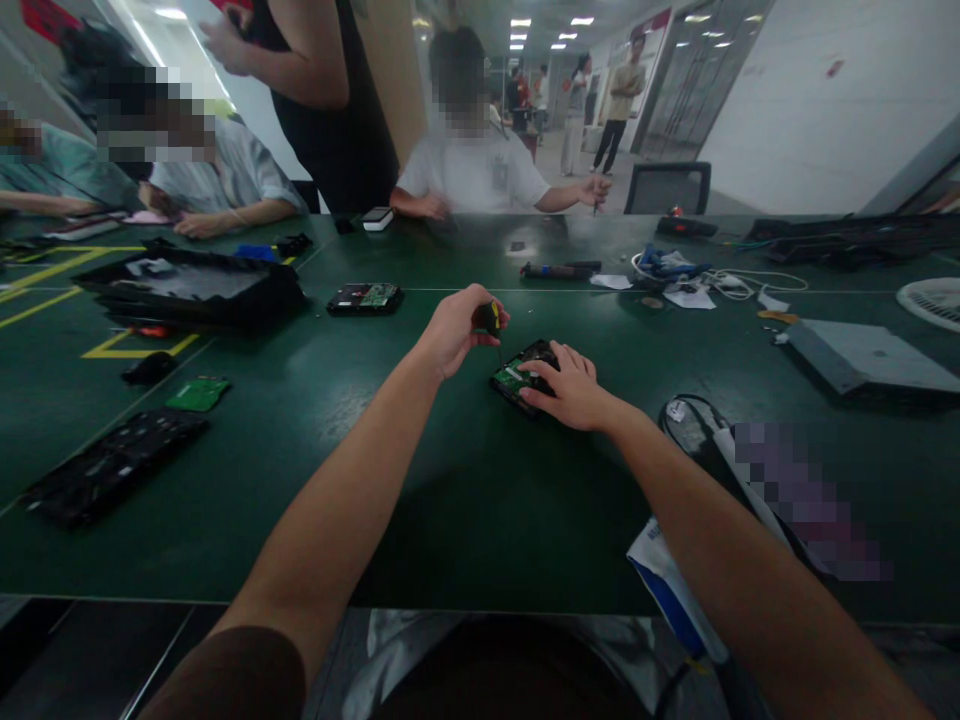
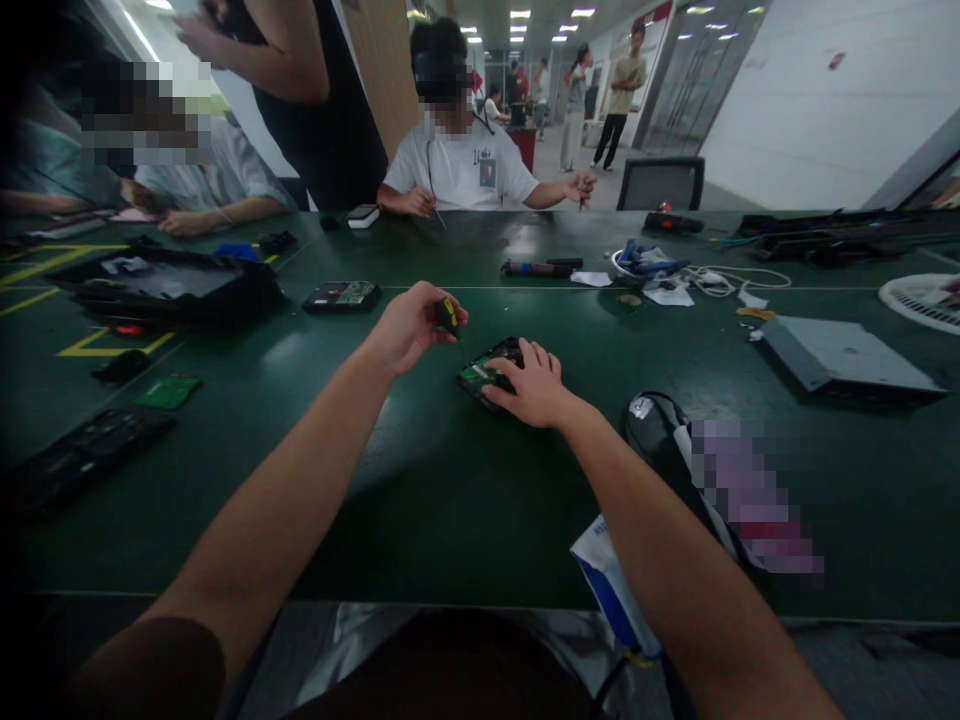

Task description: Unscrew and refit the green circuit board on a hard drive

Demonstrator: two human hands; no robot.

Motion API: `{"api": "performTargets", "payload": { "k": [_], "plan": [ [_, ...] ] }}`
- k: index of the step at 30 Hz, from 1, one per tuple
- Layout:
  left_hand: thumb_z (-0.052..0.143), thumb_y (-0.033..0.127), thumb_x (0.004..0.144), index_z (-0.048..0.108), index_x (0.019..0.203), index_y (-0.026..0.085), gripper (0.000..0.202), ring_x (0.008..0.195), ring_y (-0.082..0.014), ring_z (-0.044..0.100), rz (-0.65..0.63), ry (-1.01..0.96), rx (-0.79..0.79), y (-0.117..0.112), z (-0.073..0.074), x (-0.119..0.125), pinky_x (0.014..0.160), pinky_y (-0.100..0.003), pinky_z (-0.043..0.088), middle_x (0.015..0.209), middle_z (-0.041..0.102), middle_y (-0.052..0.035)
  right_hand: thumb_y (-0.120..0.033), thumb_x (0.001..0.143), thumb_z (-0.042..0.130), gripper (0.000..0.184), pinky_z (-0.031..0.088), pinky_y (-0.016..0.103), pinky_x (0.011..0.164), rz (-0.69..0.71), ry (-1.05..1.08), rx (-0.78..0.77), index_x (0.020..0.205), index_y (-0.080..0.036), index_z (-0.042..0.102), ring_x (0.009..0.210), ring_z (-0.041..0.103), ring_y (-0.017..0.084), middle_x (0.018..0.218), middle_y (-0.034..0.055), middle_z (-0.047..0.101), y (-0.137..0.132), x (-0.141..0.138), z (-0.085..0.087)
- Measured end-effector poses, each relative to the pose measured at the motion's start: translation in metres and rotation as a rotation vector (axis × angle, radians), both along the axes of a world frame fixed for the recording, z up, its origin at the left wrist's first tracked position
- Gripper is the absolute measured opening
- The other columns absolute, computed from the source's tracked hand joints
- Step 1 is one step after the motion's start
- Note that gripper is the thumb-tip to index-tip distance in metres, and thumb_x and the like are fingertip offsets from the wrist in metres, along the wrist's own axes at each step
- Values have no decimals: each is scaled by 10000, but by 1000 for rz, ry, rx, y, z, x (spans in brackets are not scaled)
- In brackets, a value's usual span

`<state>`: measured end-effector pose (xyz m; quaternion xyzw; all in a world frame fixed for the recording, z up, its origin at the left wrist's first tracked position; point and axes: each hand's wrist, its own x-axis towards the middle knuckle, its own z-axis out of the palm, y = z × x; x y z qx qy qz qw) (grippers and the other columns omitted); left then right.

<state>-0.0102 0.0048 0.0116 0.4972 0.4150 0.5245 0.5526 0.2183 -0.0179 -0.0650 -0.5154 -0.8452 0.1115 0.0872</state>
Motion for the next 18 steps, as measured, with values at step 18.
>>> {"api": "performTargets", "payload": {
  "k": [18],
  "plan": [
    [563, 352, 839, 685, 814, 166, 224, 785, -196, 662, -65, 13, -19, -6, 6, 1, 613, -271, 542, 802, 684, -88, -739, 984, 401, 608, 109, 726, 1242, -2, 2, -22, 1518, -459, 478, 1601, 140, 477, 1763, 52, 160, -1, 0, 1]
  ]
}}
